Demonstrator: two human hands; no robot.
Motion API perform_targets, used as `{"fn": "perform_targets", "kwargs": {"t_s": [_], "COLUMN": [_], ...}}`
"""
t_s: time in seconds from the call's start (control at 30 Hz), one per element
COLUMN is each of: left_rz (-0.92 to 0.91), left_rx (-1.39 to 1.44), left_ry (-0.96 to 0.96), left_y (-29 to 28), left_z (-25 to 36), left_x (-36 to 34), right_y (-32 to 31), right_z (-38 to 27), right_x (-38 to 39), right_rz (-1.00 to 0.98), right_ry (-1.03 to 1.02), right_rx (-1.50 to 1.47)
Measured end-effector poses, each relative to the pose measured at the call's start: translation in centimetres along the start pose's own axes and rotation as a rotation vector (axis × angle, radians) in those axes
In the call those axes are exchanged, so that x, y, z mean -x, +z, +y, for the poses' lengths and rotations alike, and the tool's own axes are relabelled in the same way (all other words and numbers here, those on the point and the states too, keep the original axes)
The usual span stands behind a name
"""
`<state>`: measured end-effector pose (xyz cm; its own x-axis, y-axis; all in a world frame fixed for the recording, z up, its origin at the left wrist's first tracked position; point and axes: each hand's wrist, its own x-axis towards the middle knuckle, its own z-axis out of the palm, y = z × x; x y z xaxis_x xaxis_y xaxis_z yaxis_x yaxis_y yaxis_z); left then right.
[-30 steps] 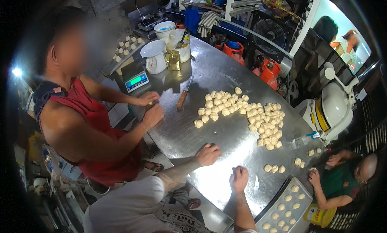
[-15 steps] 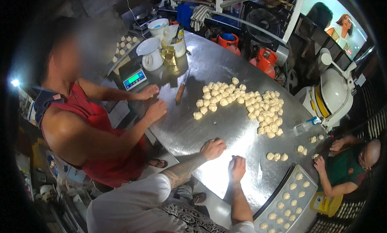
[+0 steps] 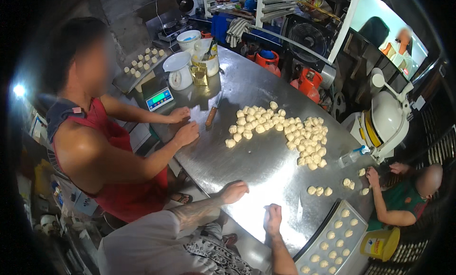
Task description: The person shapes small pieces of dough into balls by hand and places them onto a metal tray. The person also uses a knife to cut dough into smaller portions on a stainless steel work table.
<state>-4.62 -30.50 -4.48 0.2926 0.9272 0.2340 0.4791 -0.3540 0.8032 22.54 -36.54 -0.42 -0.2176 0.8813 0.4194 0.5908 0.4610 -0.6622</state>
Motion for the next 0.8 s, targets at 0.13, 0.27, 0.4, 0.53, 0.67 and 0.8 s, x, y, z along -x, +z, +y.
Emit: {"fn": "perform_targets", "kwargs": {"t_s": [0.13, 0.27, 0.4, 0.53, 0.67, 0.8], "left_rz": [-0.017, 0.029, -0.051, -0.099, 0.002, -0.168], "left_rx": [-0.362, -0.219, -0.091, -0.193, -0.293, -0.200], "left_ry": [0.165, -0.020, 0.033, 0.053, -0.050, 0.176], "left_y": [-2.3, 1.0, 0.1, -0.5, 1.9, -0.2], "left_z": [1.3, 1.7, -0.3, 0.0, 0.1, -1.9], "left_x": [-4.1, -5.6, -1.4, -5.4, -5.4, -2.8], "right_y": [-1.8, 2.6, -0.1, -0.8, 4.0, 0.7], "right_z": [2.4, -0.5, 0.1, 2.9, -1.3, 0.1], "right_x": [-4.4, -6.2, -0.2, -4.2, -5.7, -0.3], "right_rz": [-0.090, 0.088, 0.006, -0.090, 0.204, 0.083], "right_ry": [-0.120, 0.173, 0.128, 0.026, 0.168, 0.147], "right_rx": [0.274, 0.227, 0.008, 0.286, 0.216, 0.143]}}
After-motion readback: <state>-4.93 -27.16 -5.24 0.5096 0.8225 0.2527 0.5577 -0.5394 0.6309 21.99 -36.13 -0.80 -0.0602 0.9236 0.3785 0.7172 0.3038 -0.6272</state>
